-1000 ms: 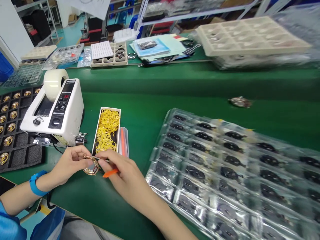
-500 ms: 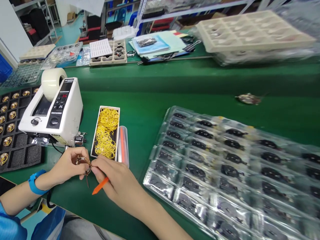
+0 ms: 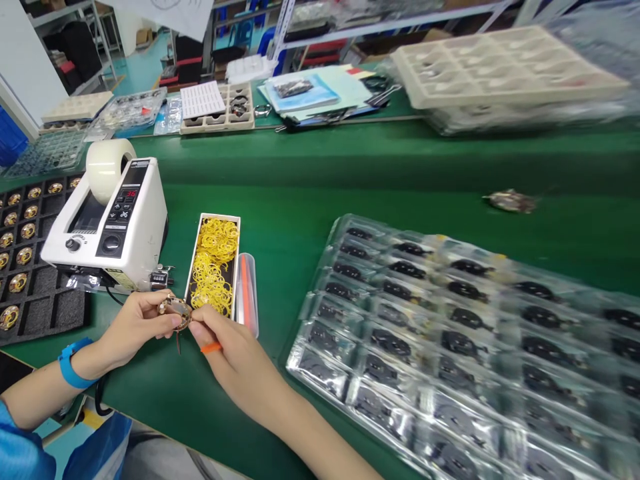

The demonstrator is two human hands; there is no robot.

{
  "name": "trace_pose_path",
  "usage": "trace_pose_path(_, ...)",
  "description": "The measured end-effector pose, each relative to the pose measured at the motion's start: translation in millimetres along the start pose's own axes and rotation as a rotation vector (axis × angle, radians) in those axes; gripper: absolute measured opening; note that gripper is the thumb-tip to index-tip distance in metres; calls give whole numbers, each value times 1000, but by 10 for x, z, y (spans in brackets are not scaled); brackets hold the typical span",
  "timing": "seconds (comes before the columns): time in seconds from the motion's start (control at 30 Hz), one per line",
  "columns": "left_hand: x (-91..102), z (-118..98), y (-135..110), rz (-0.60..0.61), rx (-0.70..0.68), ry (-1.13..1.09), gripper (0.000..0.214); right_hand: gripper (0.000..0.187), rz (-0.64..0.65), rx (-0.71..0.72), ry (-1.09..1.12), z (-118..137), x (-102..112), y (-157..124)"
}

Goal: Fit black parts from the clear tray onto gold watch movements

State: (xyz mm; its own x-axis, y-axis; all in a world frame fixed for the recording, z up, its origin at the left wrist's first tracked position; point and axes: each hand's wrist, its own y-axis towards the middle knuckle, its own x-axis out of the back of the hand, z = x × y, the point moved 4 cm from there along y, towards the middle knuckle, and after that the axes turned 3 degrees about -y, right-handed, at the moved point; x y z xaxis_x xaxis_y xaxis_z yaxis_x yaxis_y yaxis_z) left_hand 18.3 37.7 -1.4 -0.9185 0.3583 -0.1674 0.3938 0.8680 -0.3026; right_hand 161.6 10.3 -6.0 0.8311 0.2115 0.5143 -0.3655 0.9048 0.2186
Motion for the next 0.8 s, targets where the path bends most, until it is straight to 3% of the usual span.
trace_pose_path(0.47, 5, 68, 28, 44, -47, 140, 35, 50, -6, -176, 243, -72, -67, 48)
trace_pose_path(0.53, 25, 38, 20, -20, -178, 284, 31, 51, -15, -242, 295, -100, -64, 41)
trace_pose_path(0.63, 21, -21, -51, -118, -535, 665, 22, 49, 23, -367, 506, -143, -98, 9)
trace_pose_path(0.7, -29, 5, -109, -109, -744, 940, 28, 47, 58, -426, 690, -142, -137, -9)
trace_pose_path(0.8, -95, 108, -149, -82, -873, 1238, 34, 44, 68, -516, 875, -130, -184, -33)
